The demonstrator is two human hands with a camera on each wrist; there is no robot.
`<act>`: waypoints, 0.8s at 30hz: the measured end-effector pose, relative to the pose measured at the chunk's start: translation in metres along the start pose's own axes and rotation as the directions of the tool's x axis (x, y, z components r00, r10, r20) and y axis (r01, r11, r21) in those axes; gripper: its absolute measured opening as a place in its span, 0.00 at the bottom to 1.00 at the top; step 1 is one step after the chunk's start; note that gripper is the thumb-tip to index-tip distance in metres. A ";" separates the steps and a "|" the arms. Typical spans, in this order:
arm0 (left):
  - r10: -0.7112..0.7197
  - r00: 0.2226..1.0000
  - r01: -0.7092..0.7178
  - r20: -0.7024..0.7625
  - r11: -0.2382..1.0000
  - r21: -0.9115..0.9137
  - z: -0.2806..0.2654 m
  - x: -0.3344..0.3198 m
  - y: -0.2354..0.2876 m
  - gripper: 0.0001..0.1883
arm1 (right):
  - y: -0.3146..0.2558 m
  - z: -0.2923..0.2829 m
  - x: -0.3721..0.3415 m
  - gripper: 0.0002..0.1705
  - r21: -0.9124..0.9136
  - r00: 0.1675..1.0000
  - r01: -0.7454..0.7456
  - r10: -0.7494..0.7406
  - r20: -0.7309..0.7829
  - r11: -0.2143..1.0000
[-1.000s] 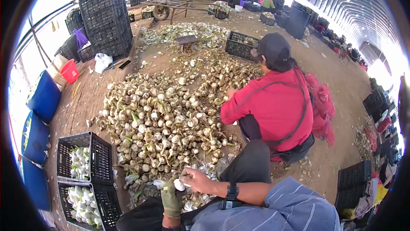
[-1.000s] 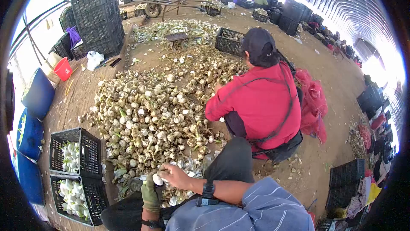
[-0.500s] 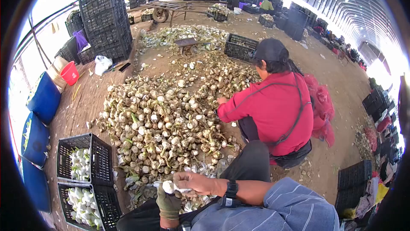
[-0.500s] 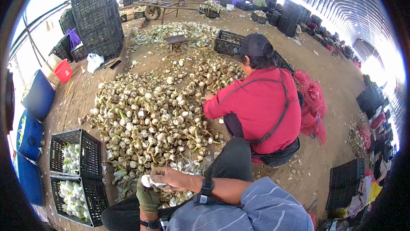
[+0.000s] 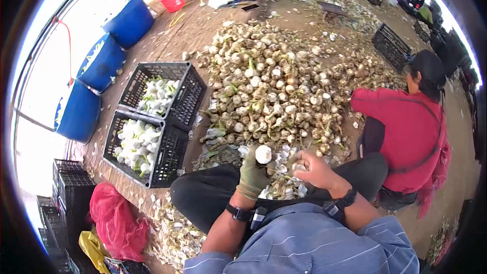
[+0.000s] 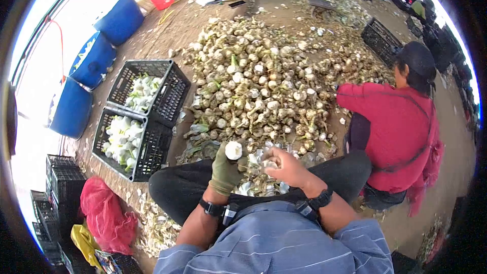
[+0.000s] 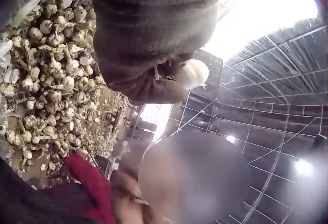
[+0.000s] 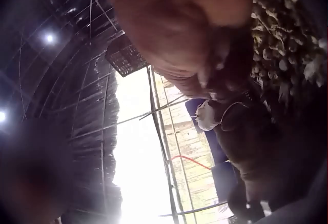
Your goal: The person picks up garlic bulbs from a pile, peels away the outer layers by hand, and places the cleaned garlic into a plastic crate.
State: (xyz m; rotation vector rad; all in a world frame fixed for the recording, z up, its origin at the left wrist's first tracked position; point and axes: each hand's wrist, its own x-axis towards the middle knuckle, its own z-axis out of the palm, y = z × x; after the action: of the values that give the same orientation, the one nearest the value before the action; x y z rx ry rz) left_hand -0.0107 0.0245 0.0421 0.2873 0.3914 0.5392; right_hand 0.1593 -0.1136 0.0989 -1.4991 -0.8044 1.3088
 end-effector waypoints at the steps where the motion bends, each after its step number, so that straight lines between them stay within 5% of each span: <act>1: 0.003 0.997 -0.001 -0.075 1.000 0.019 -0.006 0.004 -0.003 0.28 | -0.004 0.008 0.005 0.25 -0.100 0.998 0.042 -0.046 -0.043 0.994; 2: 0.021 0.988 -0.015 -0.154 0.999 0.039 -0.008 0.007 -0.004 0.27 | -0.003 0.010 0.013 0.27 -0.254 0.998 0.051 -0.056 -0.011 0.966; 5: 0.250 0.956 -0.132 -0.157 0.838 0.530 -0.013 0.007 -0.010 0.21 | 0.016 0.004 0.029 0.35 -0.584 0.992 0.122 -0.112 0.054 0.803; 6: 0.171 0.961 -0.019 -0.219 0.827 0.563 -0.015 0.005 -0.006 0.20 | 0.021 0.011 0.034 0.35 -0.517 0.994 0.103 -0.104 0.028 0.850; 8: 0.191 0.955 -0.018 -0.225 0.799 0.601 -0.024 0.004 -0.015 0.18 | 0.002 0.032 0.033 0.34 -0.382 0.997 0.046 -0.067 -0.041 0.923; 9: 0.245 0.955 -0.073 -0.168 0.741 0.668 -0.028 0.004 -0.021 0.20 | 0.017 0.036 0.042 0.29 -0.464 0.972 0.199 -0.234 -0.019 0.863; 12: 0.355 0.927 -0.061 -0.122 0.463 0.884 -0.044 0.006 -0.027 0.24 | 0.032 0.039 0.066 0.28 -0.481 0.980 0.184 -0.195 0.027 0.857; 13: 0.423 0.891 -0.064 -0.167 0.480 0.875 -0.040 0.005 -0.022 0.26 | 0.070 0.033 0.084 0.25 -0.284 0.990 0.138 -0.143 0.004 0.949; 14: 0.616 0.775 -0.034 -0.143 0.267 0.963 -0.059 0.012 -0.026 0.26 | 0.069 0.034 0.091 0.24 -0.174 0.992 -0.107 0.094 -0.082 0.979; 15: 0.673 0.709 -0.040 -0.211 0.337 0.941 -0.047 0.007 -0.010 0.23 | 0.078 0.034 0.104 0.25 -0.150 0.974 -0.174 0.148 -0.169 0.973; 16: 0.541 0.713 -0.152 -0.446 0.740 0.655 -0.043 0.008 -0.001 0.18 | 0.087 0.035 0.119 0.26 -0.121 0.946 -0.236 0.200 -0.253 0.964; 17: 0.619 0.665 -0.210 -0.417 0.691 0.692 -0.031 0.000 0.016 0.15 | 0.081 0.039 0.137 0.29 0.020 0.943 -0.267 0.266 -0.202 0.963; 18: 0.562 0.646 -0.254 -0.517 0.796 0.550 -0.033 -0.002 0.025 0.18 | 0.071 0.046 0.159 0.31 0.159 0.937 -0.297 0.320 -0.142 0.941; 19: 0.537 0.613 -0.275 -0.579 0.832 0.481 -0.042 -0.001 0.027 0.16 | 0.060 0.054 0.184 0.36 0.166 0.990 -0.141 0.138 0.032 0.976; 20: 0.528 0.569 -0.278 -0.630 0.845 0.457 -0.028 -0.004 0.032 0.17 | 0.016 0.072 0.190 0.41 0.424 0.987 -0.067 -0.002 0.159 0.903; 22: 0.505 0.569 -0.280 -0.649 0.861 0.425 -0.041 -0.004 0.030 0.17 | -0.067 0.089 0.190 0.38 0.445 0.977 0.021 -0.113 0.181 0.895; 24: 0.504 0.571 -0.292 -0.648 0.863 0.414 -0.041 -0.001 0.031 0.15 | -0.071 0.065 0.211 0.31 0.274 0.993 0.042 -0.071 0.099 0.961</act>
State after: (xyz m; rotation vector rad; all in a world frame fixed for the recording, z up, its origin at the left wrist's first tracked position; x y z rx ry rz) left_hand -0.0422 0.0560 0.0175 0.4131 1.2385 1.0730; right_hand 0.1478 0.1175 0.0950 -1.1888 -0.6982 1.4050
